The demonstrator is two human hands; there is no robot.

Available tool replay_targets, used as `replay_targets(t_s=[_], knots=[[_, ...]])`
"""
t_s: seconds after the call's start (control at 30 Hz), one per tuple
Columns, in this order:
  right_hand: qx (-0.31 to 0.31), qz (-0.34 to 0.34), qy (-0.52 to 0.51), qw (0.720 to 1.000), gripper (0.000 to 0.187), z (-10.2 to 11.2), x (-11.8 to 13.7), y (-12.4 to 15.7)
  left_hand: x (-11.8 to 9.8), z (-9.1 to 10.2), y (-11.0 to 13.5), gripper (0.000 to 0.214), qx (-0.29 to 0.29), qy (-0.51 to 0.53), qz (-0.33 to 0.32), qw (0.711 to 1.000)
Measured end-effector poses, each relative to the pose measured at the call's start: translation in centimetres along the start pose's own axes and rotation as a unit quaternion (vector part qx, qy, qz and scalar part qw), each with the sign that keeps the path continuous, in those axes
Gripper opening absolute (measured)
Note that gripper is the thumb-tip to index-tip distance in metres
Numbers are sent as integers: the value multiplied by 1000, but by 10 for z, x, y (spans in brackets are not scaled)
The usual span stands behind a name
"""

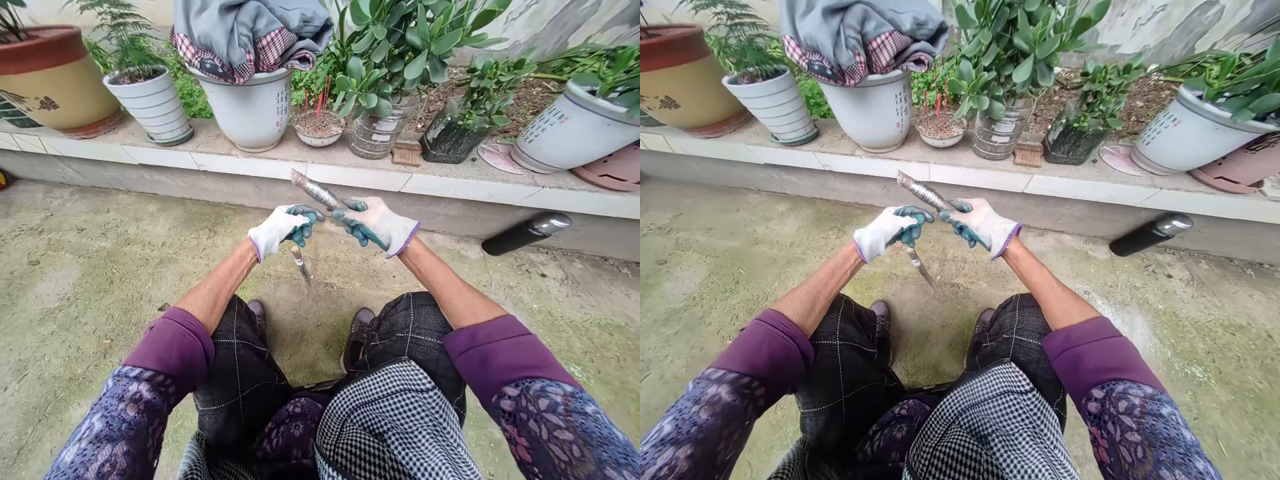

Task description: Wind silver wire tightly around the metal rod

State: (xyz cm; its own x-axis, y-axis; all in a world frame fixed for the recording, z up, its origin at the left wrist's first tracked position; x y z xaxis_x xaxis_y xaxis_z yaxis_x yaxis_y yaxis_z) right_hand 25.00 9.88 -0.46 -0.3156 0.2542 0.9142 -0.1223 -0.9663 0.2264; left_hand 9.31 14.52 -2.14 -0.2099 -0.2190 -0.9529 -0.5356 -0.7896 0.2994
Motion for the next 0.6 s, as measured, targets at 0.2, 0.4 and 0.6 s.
replay_targets(t_s=[0.2, 0.4, 0.6], knots=[[131, -8, -63, 989, 33, -18, 14, 25, 8, 19, -12, 11, -55, -33, 2, 998], [240, -13, 138, 961, 34, -33, -9, 38, -5, 39, 0, 11, -128, -58, -19, 990], [77, 64, 476, 874, 30, -7, -16, 8, 1, 26, 7, 12, -78, -89, 24, 993]])
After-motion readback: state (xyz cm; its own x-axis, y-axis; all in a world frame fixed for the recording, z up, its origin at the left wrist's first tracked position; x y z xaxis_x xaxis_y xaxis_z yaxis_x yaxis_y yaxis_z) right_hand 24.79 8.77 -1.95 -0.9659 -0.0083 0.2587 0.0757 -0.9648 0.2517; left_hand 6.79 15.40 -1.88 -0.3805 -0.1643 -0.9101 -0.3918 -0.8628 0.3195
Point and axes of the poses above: each hand's wrist, its own y-axis away from the middle knuckle, its own z-axis out of the back of the hand, x = y × z, the point moved 9 cm from there along -y, towards the middle knuckle, and after that the axes turned 4 degrees about -x, right-handed, at the moved point
